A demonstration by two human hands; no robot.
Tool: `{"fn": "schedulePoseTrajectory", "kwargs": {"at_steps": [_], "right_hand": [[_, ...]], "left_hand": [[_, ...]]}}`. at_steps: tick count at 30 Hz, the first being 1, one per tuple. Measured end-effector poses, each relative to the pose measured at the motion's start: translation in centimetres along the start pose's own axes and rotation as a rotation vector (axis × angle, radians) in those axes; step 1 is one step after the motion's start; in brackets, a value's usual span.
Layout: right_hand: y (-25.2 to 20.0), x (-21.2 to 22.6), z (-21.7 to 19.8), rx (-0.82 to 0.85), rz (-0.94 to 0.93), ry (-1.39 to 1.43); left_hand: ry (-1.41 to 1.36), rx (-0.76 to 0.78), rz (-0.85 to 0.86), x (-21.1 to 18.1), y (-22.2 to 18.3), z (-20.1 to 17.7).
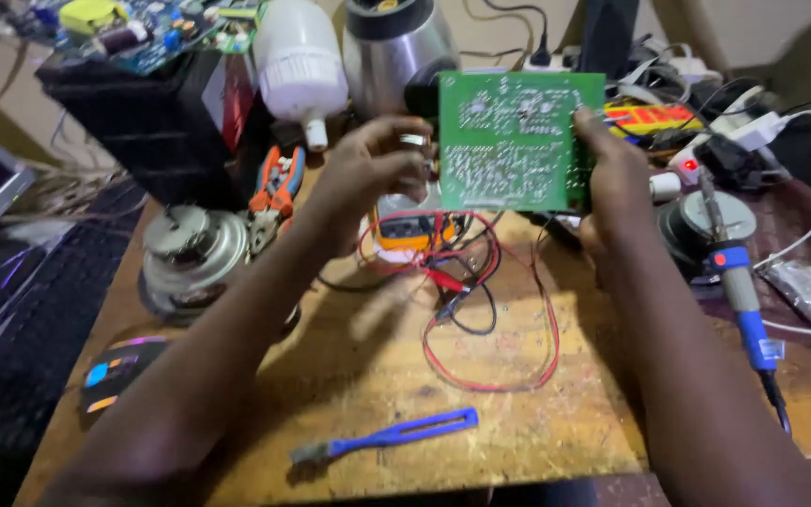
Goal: Using a digital multimeter to test points on a printed circuit board for diagnostic purposes.
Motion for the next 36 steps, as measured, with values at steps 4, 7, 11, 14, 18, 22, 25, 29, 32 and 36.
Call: {"fn": "schedulePoseTrajectory", "kwargs": {"at_steps": [4,7,11,14,18,22,25,29,32,36], "right_hand": [[-1.2,0.6,0.5,-0.038,0.060,0.077],[-1.1,0.6,1.1,-0.004,0.145,0.128],[-2.5,1.2,1.4,0.052,0.163,-0.016],[-2.5,0.9,1.4,0.168,0.089,-0.169],[-3.4,0.1,1.9,0.218,0.136,-0.152],[-5.5,-0.5,2.2,0.315,0.036,-0.174],[-8.6,0.8,2.2,0.478,0.156,-0.150],[-11.3,0.9,0.6,0.561,-0.053,-0.688],[-11.9,-2.4,-0.5,0.608,-0.070,-0.932],[-12.5,-5.0,0.0,0.758,-0.384,-1.368]], "left_hand": [[0.050,-0.009,0.010,-1.5,-0.7,-0.4],[0.237,0.005,-0.005,-2.0,-2.3,-0.3],[0.764,0.022,0.007,-2.0,-6.1,0.4],[0.891,-0.046,-0.064,-0.8,-8.3,0.8],[0.458,-0.059,-0.145,1.2,-9.1,1.9],[-0.064,-0.107,-0.088,2.9,-8.8,2.2],[-0.187,-0.420,-0.128,2.5,-10.7,1.3],[-0.425,-0.472,0.031,2.7,-14.1,-0.5],[-0.407,-0.554,0.024,2.4,-16.7,-1.3],[-0.395,-0.709,-0.063,-0.8,-19.5,0.8]]}}
Point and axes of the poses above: each hand's wrist, its own y-axis towards the middle knuckle, its own z-axis out of the palm, x = y × z, the point moved 1 cm from there along y, towards the middle knuckle, and after that the axes turned 10 degrees about x, right-handed, at the moved point
